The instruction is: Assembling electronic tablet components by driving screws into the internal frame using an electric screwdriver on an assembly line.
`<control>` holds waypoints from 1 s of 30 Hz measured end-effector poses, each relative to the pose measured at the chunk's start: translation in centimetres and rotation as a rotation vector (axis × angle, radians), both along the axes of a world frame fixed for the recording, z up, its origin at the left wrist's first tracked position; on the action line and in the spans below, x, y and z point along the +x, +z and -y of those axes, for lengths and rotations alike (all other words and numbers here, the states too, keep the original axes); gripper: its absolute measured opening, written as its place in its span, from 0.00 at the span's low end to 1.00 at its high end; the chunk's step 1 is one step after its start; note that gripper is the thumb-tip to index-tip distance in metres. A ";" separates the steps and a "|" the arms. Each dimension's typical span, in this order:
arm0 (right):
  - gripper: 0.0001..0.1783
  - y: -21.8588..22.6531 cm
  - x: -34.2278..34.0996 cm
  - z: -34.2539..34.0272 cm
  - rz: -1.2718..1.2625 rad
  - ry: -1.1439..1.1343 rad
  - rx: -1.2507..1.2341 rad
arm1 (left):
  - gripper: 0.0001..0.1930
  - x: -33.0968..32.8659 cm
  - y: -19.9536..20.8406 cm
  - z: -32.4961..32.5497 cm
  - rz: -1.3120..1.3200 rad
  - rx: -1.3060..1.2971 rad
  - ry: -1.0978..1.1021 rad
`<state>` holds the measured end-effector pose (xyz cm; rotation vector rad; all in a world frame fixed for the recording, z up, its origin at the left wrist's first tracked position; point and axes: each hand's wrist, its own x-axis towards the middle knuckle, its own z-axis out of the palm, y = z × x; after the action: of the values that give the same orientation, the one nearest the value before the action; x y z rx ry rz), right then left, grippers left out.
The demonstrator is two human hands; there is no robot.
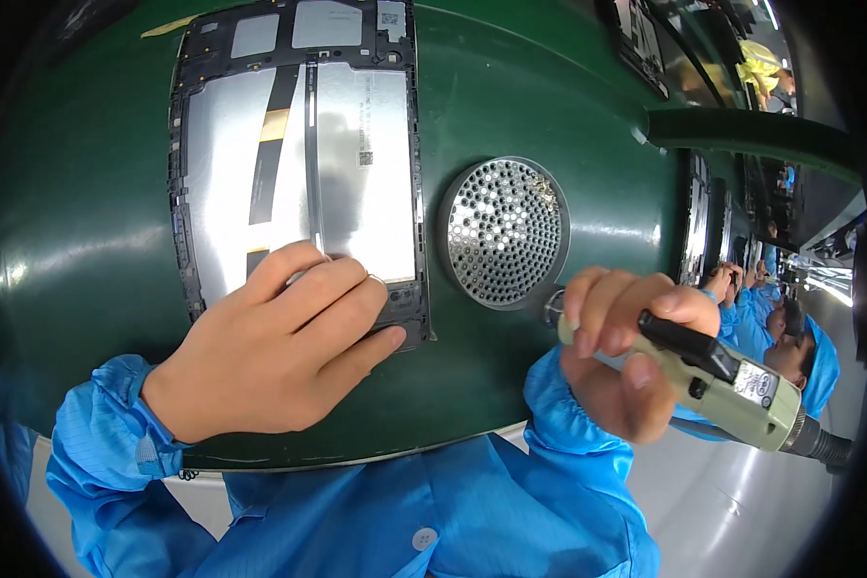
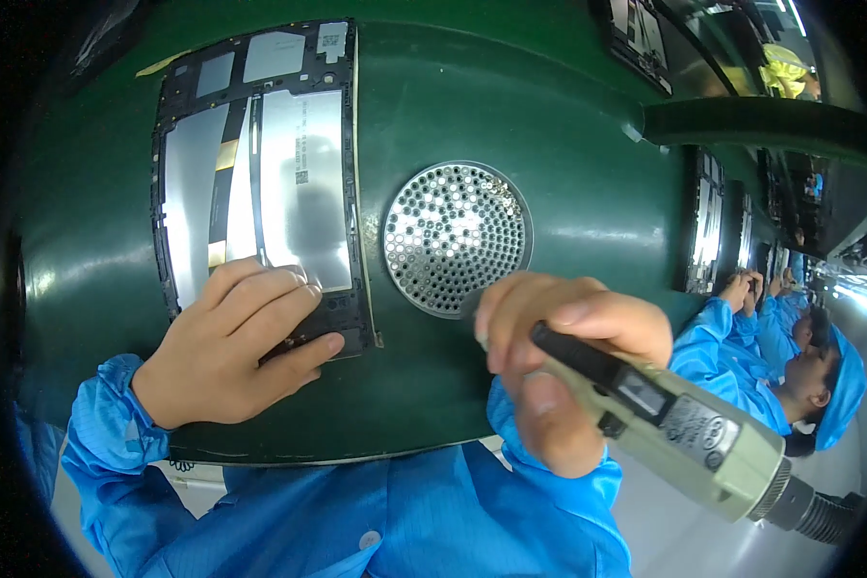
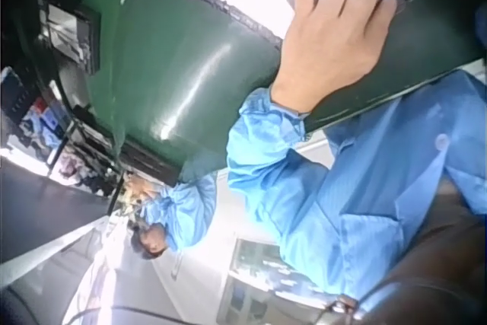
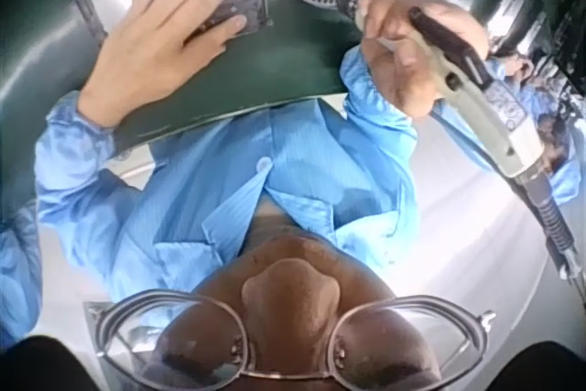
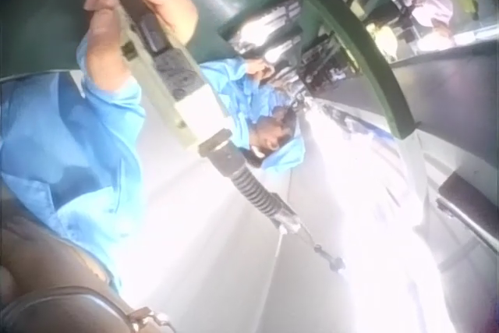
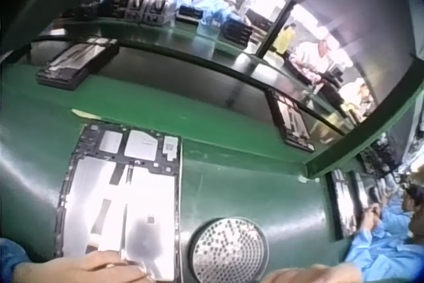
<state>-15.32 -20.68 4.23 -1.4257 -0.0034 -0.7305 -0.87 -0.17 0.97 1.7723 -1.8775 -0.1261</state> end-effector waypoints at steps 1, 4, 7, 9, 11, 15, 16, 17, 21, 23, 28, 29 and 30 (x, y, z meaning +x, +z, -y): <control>0.22 -0.1 0.4 -0.3 -0.005 0.038 -0.025 | 0.14 0.0 -0.1 -0.1 -0.065 -0.001 -0.002; 0.21 0.0 1.0 -0.7 -0.043 0.078 -0.069 | 0.14 -0.7 -0.2 0.0 -0.042 -0.003 0.025; 0.20 -0.2 1.2 -0.7 -0.068 0.075 -0.074 | 0.15 -1.2 0.0 0.3 -0.039 0.008 0.051; 0.18 -0.2 1.1 -0.8 -0.094 0.041 -0.013 | 0.16 -1.3 -0.2 0.4 -0.035 0.003 0.076; 0.18 -0.4 1.1 -0.9 -0.106 0.032 -0.016 | 0.16 -1.3 -0.3 0.5 -0.027 -0.001 0.070; 0.19 -0.8 1.4 -1.2 -0.101 0.006 -0.014 | 0.16 -1.4 -0.7 0.4 0.008 -0.012 0.079; 0.19 -0.7 1.5 -1.2 -0.104 0.009 -0.014 | 0.16 -1.4 -0.7 0.4 0.009 -0.010 0.080; 0.19 -0.7 1.5 -1.1 -0.106 0.014 -0.024 | 0.15 -1.5 -0.7 0.4 0.011 -0.009 0.081; 0.21 -1.1 1.9 -0.6 -0.075 0.082 -0.119 | 0.15 -1.9 -0.9 0.7 -0.002 -0.025 0.105; 0.20 -0.9 1.8 -1.1 -0.106 0.019 -0.068 | 0.14 -1.9 -0.9 0.7 -0.017 -0.033 0.100; 0.18 1.0 1.6 -1.8 -0.051 -0.053 -0.036 | 0.14 -2.0 -1.0 0.7 -0.018 -0.050 0.123; 0.18 1.4 1.3 -2.0 -0.034 -0.028 -0.050 | 0.13 -2.1 -1.0 0.7 -0.033 -0.039 0.124; 0.19 1.7 1.2 -2.2 -0.018 -0.010 -0.064 | 0.13 -2.1 -1.0 0.8 -0.036 -0.038 0.119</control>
<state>-14.11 -18.52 5.93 -1.4941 -0.0058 -0.7314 -2.92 -0.93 0.01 1.8389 -1.7335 -0.0768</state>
